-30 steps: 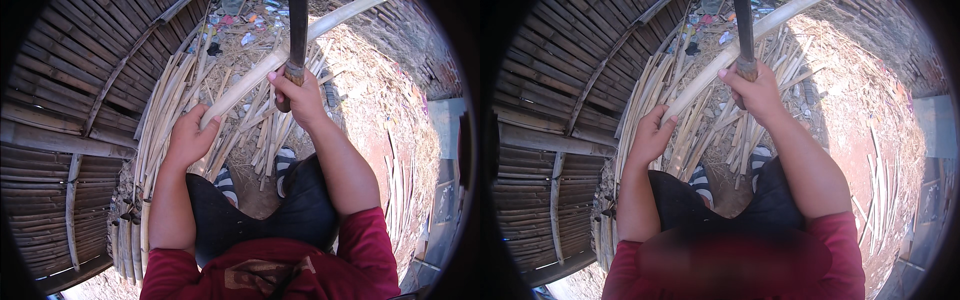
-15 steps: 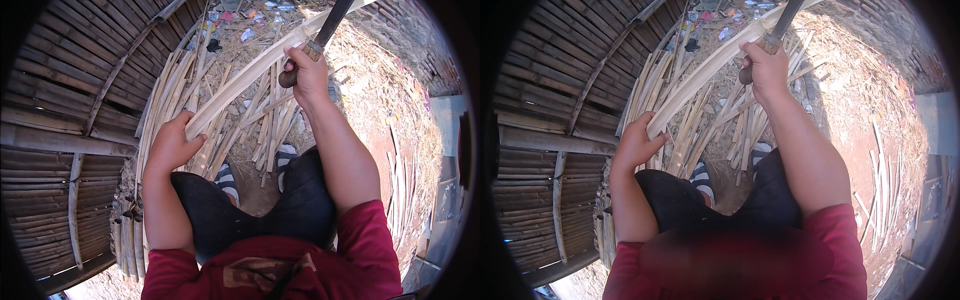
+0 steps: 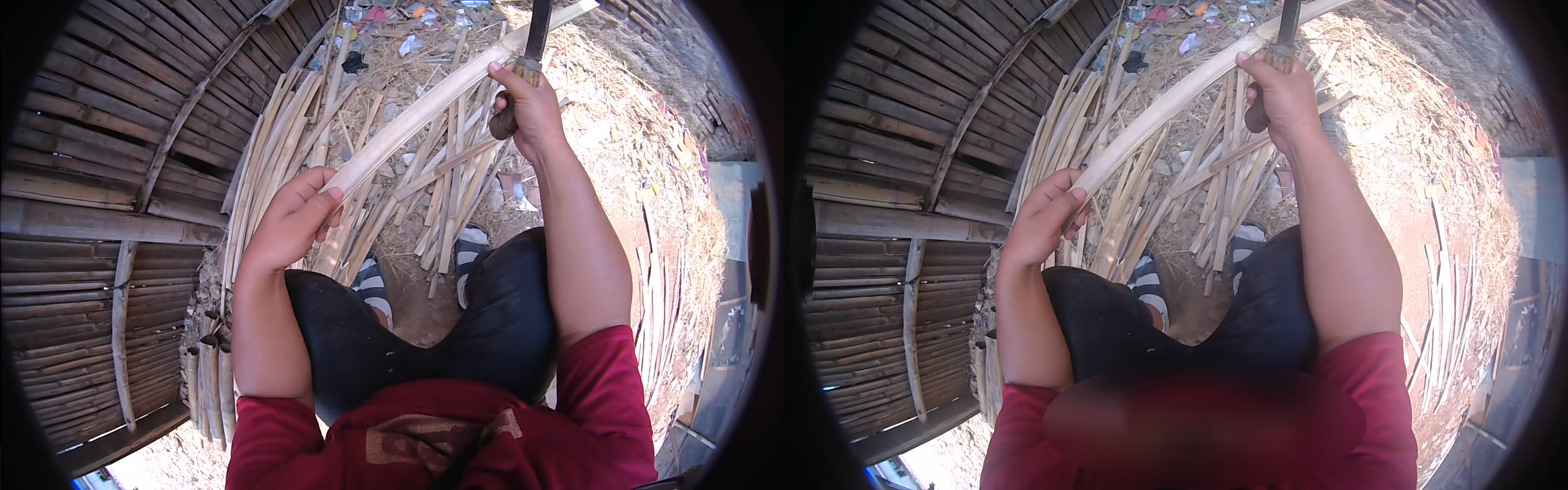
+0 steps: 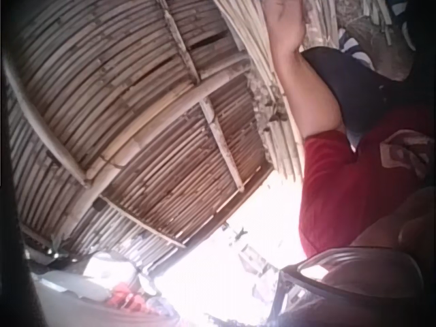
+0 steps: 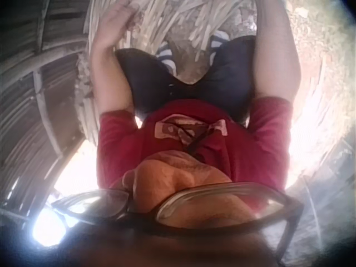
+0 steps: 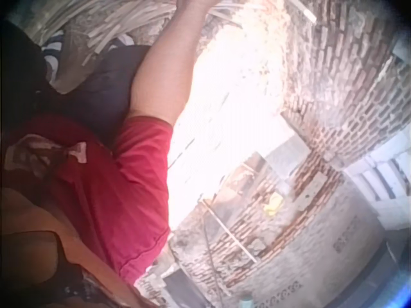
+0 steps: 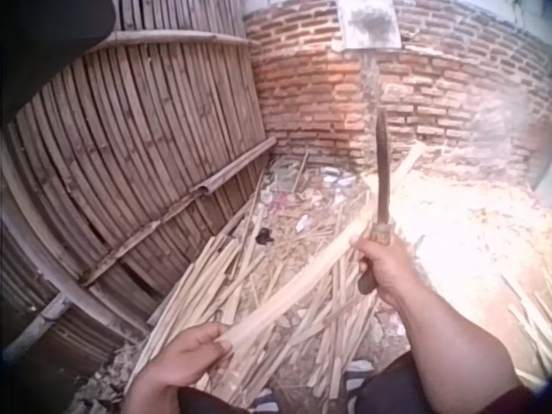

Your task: The person shaves a strip of bamboo by hand using a machete while holding the strip against their lap. They scrape the blade along the length of the wood to remove thin layers and smooth the surface.

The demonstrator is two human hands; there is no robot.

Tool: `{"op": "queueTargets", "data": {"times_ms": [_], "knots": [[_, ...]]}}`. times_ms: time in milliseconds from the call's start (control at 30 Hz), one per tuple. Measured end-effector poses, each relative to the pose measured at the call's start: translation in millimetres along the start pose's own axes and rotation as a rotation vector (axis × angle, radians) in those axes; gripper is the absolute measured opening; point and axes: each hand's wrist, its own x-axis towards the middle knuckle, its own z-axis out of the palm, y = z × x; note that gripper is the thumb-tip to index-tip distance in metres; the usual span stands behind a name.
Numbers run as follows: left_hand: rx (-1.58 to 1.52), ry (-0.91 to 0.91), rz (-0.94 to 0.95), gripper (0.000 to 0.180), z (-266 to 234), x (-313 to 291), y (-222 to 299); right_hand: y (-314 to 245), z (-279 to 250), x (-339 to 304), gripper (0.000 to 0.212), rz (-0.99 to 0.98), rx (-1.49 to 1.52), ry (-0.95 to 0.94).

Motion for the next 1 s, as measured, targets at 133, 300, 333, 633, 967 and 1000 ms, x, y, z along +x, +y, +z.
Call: {"op": "queueTargets", "data": {"times_ms": [133,300,333,633,967,1000], "knots": [[0.049,0.007,-0.028,0.017,1.6,3.6,1.2,0.9,-0.2,-9.8,0.03,0.101,-0.251,0.004],[-0.056,0.074,-0.096,0.019,7.7,12.6,-3.1,4.6,28.6,-47.7,0.027,0.099,-0.34,-0.141],[-0.086,0.092,-0.112,0.019,10.3,12.8,-1.8,7.0,35.3,-54.0,0.025,0.08,-0.359,-0.186],[-0.192,0.08,-0.268,0.02,25.0,26.8,-15.1,34.5,75.2,-81.0,0.049,0.288,-0.359,-0.354],[-0.206,0.039,-0.327,0.023,41.4,34.8,-22.7,52.5,76.3,-81.7,0.046,0.387,-0.359,-0.427],[-0.199,0.037,-0.33,0.023,42.0,34.9,-22.2,55.1,75.5,-81.7,0.046,0.402,-0.357,-0.429]]}}
